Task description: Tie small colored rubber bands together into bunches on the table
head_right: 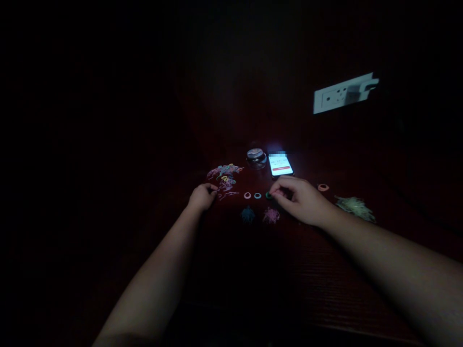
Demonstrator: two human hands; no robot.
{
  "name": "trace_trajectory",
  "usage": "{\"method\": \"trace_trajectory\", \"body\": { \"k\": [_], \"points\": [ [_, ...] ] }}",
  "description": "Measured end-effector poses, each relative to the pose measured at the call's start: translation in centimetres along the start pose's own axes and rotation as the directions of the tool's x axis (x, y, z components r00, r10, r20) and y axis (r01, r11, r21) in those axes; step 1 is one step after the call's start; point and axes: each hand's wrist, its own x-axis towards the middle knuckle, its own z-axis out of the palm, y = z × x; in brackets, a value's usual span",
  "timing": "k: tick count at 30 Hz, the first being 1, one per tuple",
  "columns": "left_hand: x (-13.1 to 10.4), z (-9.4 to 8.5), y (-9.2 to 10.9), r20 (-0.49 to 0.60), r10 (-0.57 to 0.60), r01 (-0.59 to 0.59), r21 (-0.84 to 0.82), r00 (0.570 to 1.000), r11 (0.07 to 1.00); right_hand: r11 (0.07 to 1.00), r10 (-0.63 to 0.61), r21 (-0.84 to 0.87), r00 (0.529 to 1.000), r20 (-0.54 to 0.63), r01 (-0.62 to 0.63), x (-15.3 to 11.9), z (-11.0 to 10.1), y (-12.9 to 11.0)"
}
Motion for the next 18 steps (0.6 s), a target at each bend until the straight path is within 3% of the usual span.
{"method": "trace_trajectory", "body": {
  "k": [14, 18],
  "points": [
    [0.4, 0.2, -0.6, 0.017, -0.026, 0.028, -0.095, 1.0, 0.995, 1.0, 0.015, 0.015, 1.0, -0.008, -0.014, 0.0, 0.1, 0.0],
    [0.5, -0.7, -0.8, -0.054, -0.014, 0.004, -0.177, 0.998, 0.984, 1.0, 0.007, 0.012, 1.0, -0.008, -0.007, 0.0, 0.1, 0.1]
  ]
}}
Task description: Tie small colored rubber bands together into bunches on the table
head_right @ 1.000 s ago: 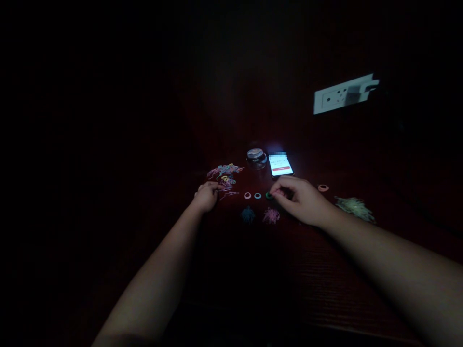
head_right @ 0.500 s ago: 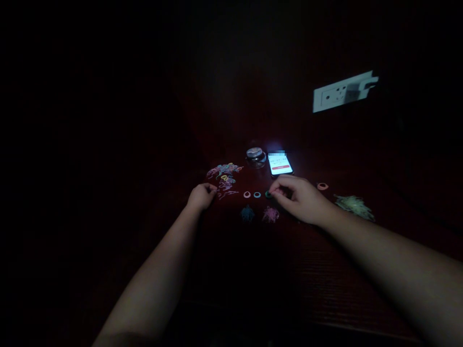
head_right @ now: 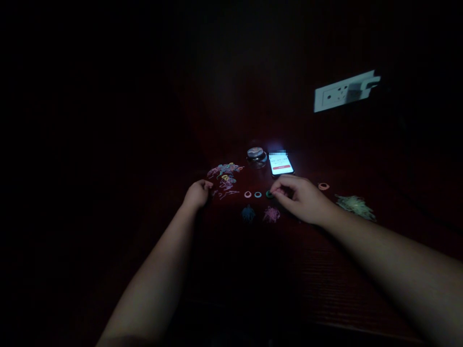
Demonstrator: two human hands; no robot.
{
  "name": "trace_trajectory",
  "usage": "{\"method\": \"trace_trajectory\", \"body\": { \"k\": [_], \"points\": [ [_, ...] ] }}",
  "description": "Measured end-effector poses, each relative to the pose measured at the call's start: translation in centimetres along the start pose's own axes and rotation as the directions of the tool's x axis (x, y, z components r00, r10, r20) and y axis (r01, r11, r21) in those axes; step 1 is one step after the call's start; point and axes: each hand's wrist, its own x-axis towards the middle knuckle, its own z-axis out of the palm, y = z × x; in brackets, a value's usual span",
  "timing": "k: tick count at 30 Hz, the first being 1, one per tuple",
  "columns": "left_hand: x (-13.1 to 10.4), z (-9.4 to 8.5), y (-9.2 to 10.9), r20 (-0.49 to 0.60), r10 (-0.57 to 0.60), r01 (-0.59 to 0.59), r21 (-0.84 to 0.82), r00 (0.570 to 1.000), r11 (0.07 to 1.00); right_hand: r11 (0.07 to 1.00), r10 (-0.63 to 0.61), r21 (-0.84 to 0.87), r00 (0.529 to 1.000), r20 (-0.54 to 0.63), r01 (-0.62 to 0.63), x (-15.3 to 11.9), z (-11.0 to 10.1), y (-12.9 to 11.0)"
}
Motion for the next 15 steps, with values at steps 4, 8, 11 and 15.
{"method": "trace_trajectory", "body": {
  "k": [4, 8, 11, 15],
  "points": [
    [0.1, -0.9, -0.5, 0.05, -0.016, 0.017, -0.01, 0.999, 1.0, 1.0, -0.01, 0.006, 1.0, 0.013, 0.01, 0.0, 0.0, 0.1],
    [-0.2, -1.3, -1.1, 0.173, -0.062, 0.05, 0.071, 0.983, 0.996, 1.0, -0.004, 0.016, 1.0, 0.02, 0.004, -0.1, 0.1, 0.1],
    [-0.4, -1.3, -1.2, 0.193, -0.058, 0.046, 0.068, 0.98, 0.997, 1.0, 0.002, 0.019, 1.0, 0.019, -0.003, -0.1, 0.1, 0.1],
    [-0.2, -0.9, -1.3, 0.191, -0.022, 0.02, 0.014, 0.981, 1.0, 1.0, 0.004, 0.014, 1.0, 0.012, -0.005, -0.1, 0.1, 0.0]
  ]
}}
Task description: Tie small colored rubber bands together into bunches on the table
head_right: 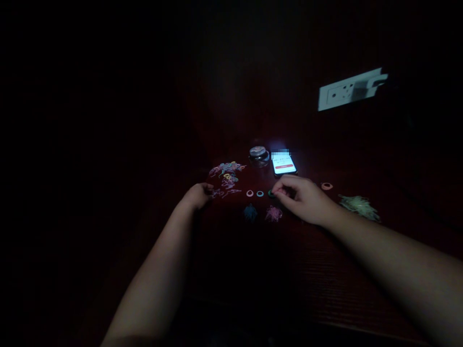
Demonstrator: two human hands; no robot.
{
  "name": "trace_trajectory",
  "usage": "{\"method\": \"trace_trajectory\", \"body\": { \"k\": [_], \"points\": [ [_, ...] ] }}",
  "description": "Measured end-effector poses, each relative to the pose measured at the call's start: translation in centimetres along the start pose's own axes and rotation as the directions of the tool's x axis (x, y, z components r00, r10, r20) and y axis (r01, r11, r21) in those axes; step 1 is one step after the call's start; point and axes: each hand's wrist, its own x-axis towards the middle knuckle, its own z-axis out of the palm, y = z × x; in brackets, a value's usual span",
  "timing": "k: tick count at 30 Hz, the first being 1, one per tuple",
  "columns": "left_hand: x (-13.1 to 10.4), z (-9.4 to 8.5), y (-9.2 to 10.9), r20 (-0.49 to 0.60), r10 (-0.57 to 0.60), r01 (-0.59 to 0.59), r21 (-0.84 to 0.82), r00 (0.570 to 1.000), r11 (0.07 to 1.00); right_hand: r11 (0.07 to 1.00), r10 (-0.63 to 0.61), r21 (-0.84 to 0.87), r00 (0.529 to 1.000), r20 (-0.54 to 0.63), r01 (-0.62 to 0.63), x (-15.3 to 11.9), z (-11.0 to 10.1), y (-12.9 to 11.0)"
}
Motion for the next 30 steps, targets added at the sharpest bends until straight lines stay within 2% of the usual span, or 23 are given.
{"method": "trace_trajectory", "body": {
  "k": [5, 10, 20, 26, 30],
  "points": [
    [0.4, 0.4, 0.0, -0.016, 0.025, -0.026, -0.084, 1.0, 0.996, 1.0, 0.002, -0.007, 1.0, -0.001, -0.002, 0.0, -0.1, 0.0],
    [0.5, 0.3, -0.1, -0.05, -0.034, 0.027, -0.123, 0.998, 0.992, 1.0, -0.007, -0.008, 1.0, 0.003, 0.007, 0.0, 0.0, 0.0],
    [0.3, 0.8, 1.1, 0.014, -0.037, 0.04, -0.251, 0.999, 0.967, 1.0, -0.011, -0.01, 1.0, -0.007, 0.011, 0.1, 0.0, -0.2],
    [-0.3, 0.7, 1.3, -0.042, 0.019, -0.022, -0.084, 0.999, 0.996, 1.0, -0.02, -0.008, 1.0, -0.003, 0.02, 0.0, 0.1, -0.1],
    [-0.3, 1.0, 1.4, -0.025, 0.052, -0.054, -0.067, 0.998, 0.996, 1.0, -0.022, -0.01, 1.0, -0.017, 0.022, 0.0, 0.1, -0.1]
  ]
}}
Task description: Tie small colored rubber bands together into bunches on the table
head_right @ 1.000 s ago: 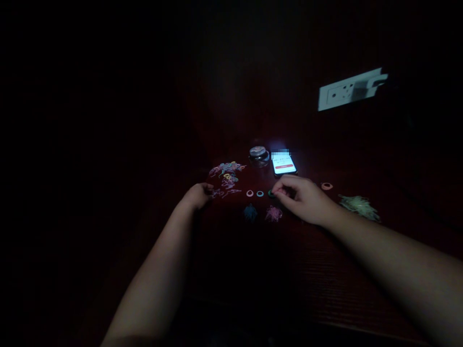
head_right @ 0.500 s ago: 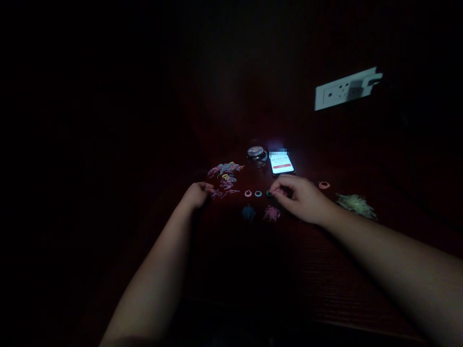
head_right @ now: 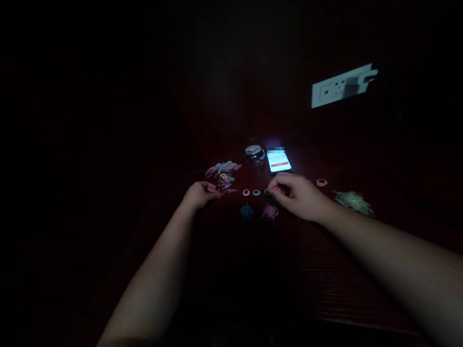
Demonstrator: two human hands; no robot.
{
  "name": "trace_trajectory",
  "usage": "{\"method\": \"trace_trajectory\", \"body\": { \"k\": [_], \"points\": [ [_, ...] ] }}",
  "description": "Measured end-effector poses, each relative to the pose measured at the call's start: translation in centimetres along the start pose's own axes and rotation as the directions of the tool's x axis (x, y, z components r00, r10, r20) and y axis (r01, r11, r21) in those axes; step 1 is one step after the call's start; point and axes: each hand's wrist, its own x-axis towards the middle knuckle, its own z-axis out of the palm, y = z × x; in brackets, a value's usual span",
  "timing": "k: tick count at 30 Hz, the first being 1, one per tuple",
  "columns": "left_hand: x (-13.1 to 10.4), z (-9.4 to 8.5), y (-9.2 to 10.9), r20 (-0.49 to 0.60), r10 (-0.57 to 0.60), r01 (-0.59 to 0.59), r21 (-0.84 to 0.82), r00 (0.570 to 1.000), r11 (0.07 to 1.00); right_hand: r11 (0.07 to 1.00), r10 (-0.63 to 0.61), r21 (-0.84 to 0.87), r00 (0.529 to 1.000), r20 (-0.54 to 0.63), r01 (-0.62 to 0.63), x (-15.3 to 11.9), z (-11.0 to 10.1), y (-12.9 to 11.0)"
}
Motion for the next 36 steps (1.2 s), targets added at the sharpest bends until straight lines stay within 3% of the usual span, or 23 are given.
{"method": "trace_trajectory", "body": {
  "k": [19, 29, 36],
  "points": [
    [0.43, -0.12, -0.41, -0.075, -0.036, 0.036, -0.005, 0.997, 0.999, 1.0, 0.021, 0.012, 1.0, 0.002, -0.021, 0.03, -0.01, -0.07],
    [0.2, -0.17, 0.06, -0.163, 0.097, -0.11, -0.073, 0.982, 0.991, 1.0, 0.005, 0.006, 1.0, 0.01, -0.005, 0.01, 0.06, -0.04],
    [0.2, -0.26, -0.34, -0.145, 0.014, -0.021, -0.05, 0.989, 0.999, 1.0, -0.005, 0.0, 1.0, 0.004, 0.005, 0.04, 0.05, -0.04]
  ]
}}
